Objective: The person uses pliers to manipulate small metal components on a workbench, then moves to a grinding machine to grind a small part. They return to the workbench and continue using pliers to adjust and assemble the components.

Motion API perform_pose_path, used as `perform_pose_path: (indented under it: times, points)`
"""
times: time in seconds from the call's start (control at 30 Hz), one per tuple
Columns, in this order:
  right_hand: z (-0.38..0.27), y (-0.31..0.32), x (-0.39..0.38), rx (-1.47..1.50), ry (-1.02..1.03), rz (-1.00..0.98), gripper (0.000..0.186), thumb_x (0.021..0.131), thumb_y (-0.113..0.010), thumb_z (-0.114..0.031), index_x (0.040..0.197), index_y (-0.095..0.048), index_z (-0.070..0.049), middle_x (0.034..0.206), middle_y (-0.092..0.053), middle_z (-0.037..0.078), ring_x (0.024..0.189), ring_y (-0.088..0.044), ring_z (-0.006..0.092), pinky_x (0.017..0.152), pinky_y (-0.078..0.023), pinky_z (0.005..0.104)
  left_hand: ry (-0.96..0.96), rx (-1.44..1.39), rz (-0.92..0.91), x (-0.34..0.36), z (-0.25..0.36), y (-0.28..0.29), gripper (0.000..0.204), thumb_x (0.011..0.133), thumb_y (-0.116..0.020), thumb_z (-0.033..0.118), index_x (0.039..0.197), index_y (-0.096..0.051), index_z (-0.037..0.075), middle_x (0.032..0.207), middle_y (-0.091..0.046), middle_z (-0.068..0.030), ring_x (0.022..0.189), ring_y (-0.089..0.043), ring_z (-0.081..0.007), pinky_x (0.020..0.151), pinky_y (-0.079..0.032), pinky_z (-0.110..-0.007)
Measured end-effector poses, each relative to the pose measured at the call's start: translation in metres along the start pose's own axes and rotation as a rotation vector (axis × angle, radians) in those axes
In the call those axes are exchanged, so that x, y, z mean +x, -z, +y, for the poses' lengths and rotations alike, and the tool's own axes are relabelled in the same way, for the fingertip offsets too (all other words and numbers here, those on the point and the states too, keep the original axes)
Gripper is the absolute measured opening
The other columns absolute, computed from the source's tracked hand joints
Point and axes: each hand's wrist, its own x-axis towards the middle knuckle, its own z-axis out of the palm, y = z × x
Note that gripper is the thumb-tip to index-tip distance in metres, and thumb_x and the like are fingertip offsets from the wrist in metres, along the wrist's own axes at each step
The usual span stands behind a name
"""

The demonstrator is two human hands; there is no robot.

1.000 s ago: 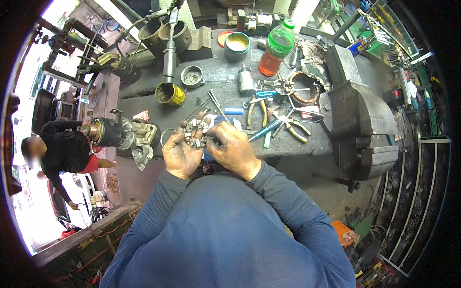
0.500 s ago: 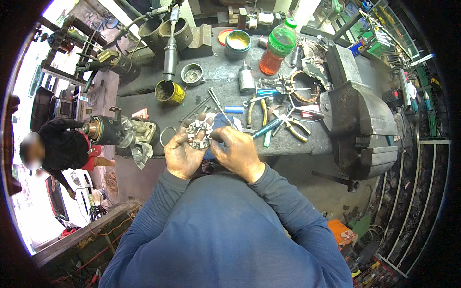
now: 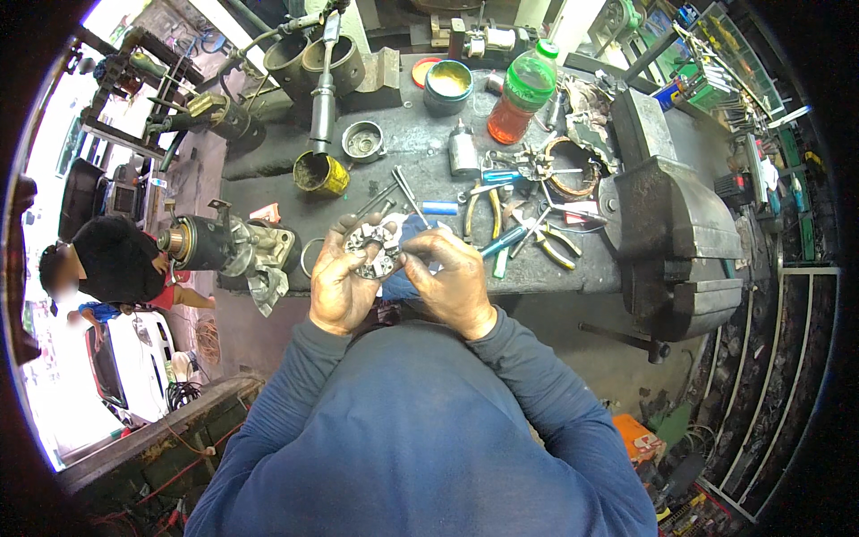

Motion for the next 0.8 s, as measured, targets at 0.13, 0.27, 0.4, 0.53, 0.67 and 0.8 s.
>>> perform_pose_path:
  times: [0.13, 0.27, 0.4, 0.53, 0.67, 0.8]
  points:
    - [0.005, 0.006, 0.001, 0.151, -0.236, -0.057, 0.013, 0.096, -0.071, -0.006, 0.107, -0.071, 0.001, 0.089, -0.072, 0.008, 0.077, -0.067, 0.0158, 0.070, -0.054, 0.0303, 0.014, -0.036, 0.008, 0.002, 0.002, 0.009, 0.050, 0.091, -0.054, -0.001, 0.138, -0.051, 0.014, 0.144, -0.056, -0.0182, 0.142, -0.051, -0.0387, 0.109, -0.049, -0.065]
    - [0.015, 0.013, 0.000, 0.364, -0.508, -0.267, 0.023, 0.105, -0.066, -0.018, 0.116, -0.068, 0.002, 0.089, -0.069, 0.005, 0.079, -0.064, 0.0103, 0.071, -0.053, 0.0262, -0.004, -0.074, -0.049, 0.007, 0.001, 0.017, 0.049, 0.088, -0.061, 0.011, 0.137, -0.054, 0.014, 0.144, -0.057, -0.0191, 0.143, -0.048, -0.0413, 0.111, -0.046, -0.066]
    - [0.012, 0.009, -0.003, 0.335, -0.477, -0.268, 0.023, 0.106, -0.065, -0.018, 0.117, -0.067, 0.002, 0.090, -0.070, 0.004, 0.079, -0.065, 0.0108, 0.071, -0.053, 0.0259, 0.022, -0.129, -0.015, 0.008, 0.004, 0.015, 0.053, 0.088, -0.071, 0.029, 0.136, -0.056, 0.012, 0.143, -0.058, -0.0195, 0.142, -0.048, -0.0421, 0.111, -0.046, -0.066]
    - [0.011, 0.010, -0.002, 0.317, -0.428, -0.242, 0.023, 0.106, -0.065, -0.018, 0.117, -0.068, 0.002, 0.092, -0.070, 0.004, 0.079, -0.065, 0.0103, 0.071, -0.053, 0.0262, 0.022, -0.131, -0.006, 0.008, 0.003, 0.014, 0.061, 0.086, -0.078, 0.040, 0.135, -0.057, 0.010, 0.143, -0.058, -0.0202, 0.141, -0.050, -0.0418, 0.111, -0.047, -0.063]
    - [0.007, 0.010, -0.001, 0.319, -0.447, -0.246, 0.019, 0.102, -0.069, -0.012, 0.115, -0.069, 0.001, 0.090, -0.070, 0.004, 0.078, -0.064, 0.0100, 0.070, -0.053, 0.0264, 0.026, -0.142, -0.039, 0.009, 0.003, 0.013, 0.061, 0.086, -0.077, 0.039, 0.135, -0.058, 0.009, 0.142, -0.058, -0.0209, 0.140, -0.051, -0.0416, 0.112, -0.046, -0.062]
    - [0.006, 0.010, -0.002, 0.252, -0.377, -0.222, 0.019, 0.094, -0.075, -0.002, 0.112, -0.069, 0.001, 0.092, -0.073, 0.010, 0.081, -0.071, 0.0159, 0.072, -0.056, 0.0306, 0.028, -0.164, -0.051, 0.008, 0.002, 0.012, 0.061, 0.086, -0.076, 0.040, 0.135, -0.058, 0.009, 0.143, -0.058, -0.0211, 0.139, -0.051, -0.0409, 0.113, -0.045, -0.061]
